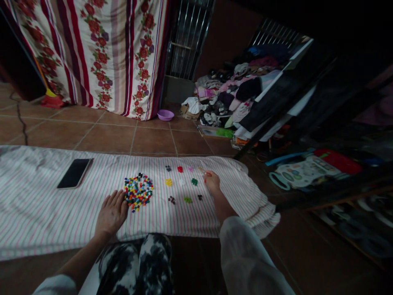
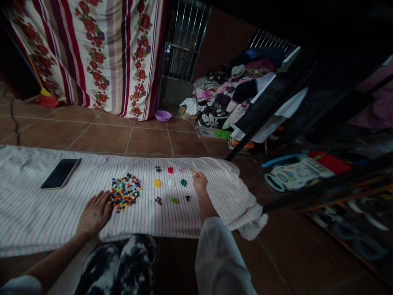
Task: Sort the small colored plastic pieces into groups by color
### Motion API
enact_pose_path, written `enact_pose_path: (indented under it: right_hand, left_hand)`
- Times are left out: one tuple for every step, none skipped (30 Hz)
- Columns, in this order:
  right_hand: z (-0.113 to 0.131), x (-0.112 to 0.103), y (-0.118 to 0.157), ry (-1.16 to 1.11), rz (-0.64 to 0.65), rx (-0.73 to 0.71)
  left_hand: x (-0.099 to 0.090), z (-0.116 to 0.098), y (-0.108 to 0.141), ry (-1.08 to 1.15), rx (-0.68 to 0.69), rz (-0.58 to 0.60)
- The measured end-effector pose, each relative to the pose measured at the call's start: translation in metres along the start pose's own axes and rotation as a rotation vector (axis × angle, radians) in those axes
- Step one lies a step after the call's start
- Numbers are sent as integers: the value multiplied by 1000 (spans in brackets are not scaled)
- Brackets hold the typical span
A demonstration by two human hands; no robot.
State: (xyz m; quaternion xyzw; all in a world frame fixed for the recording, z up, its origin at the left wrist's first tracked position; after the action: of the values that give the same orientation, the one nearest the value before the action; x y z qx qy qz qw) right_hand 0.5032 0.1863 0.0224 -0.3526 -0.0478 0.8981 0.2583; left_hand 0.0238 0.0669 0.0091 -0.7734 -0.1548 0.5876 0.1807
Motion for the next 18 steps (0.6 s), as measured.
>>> enact_pose_path:
  right_hand:
    - [-6,0,-1,-15,-6,41]
    - [-10,2,-3,-34,-1,67]
    - [-14,4,-5,-52,2,90]
    - [-17,7,-7,-66,4,105]
    - [-18,9,-9,-74,4,112]
    - [-20,12,-11,-80,4,121]
    - [-21,14,-13,-85,2,128]
    - [-22,16,-15,-89,0,134]
    - [-23,18,-18,-92,-2,136]
    - [-23,20,-20,-96,-3,137]
    - [-23,21,-22,-101,-2,138]
    - [-23,23,-23,-108,1,138]
    - [-23,25,-24,-117,6,140]
    - [-23,27,-25,-128,11,141]
    - [-23,28,-26,-141,15,141]
    - [-22,30,-26,-154,18,140]
    - [-22,30,-26,-166,20,137]
    - [-21,31,-26,-177,19,135]
  left_hand:
    - [-1,0,0,-1,-1,-2]
    - [-1,0,0,-3,-1,-3]
    - [-1,0,0,-5,-2,-2]
    - [-1,0,0,-8,-3,1]
    - [0,0,0,-11,-6,5]
    - [0,0,0,-13,-9,9]
    - [1,1,0,-14,-14,11]
    - [1,1,0,-12,-18,13]
    - [2,1,0,-9,-21,15]
    - [3,1,0,-5,-23,15]
    - [3,1,0,-3,-24,15]
    - [3,1,0,-4,-25,15]
    - [3,1,0,-6,-28,15]
    - [3,1,0,-8,-31,14]
    - [3,1,0,-9,-32,16]
    - [3,1,0,-8,-32,20]
    - [3,1,0,-6,-29,25]
    - [3,1,0,-5,-27,30]
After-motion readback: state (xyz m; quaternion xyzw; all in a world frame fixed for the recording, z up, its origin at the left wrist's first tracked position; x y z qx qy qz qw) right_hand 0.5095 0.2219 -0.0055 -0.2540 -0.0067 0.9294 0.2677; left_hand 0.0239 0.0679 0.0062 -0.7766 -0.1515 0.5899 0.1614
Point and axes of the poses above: each hand's wrist, its own y-axis away from the middle knuckle, its own x-axis out of the palm, z = x × y, the point moved 6 cm from there along -y, towards the middle knuckle, and after that the axes turned 13 degrees about -x, right-handed, at the moved point
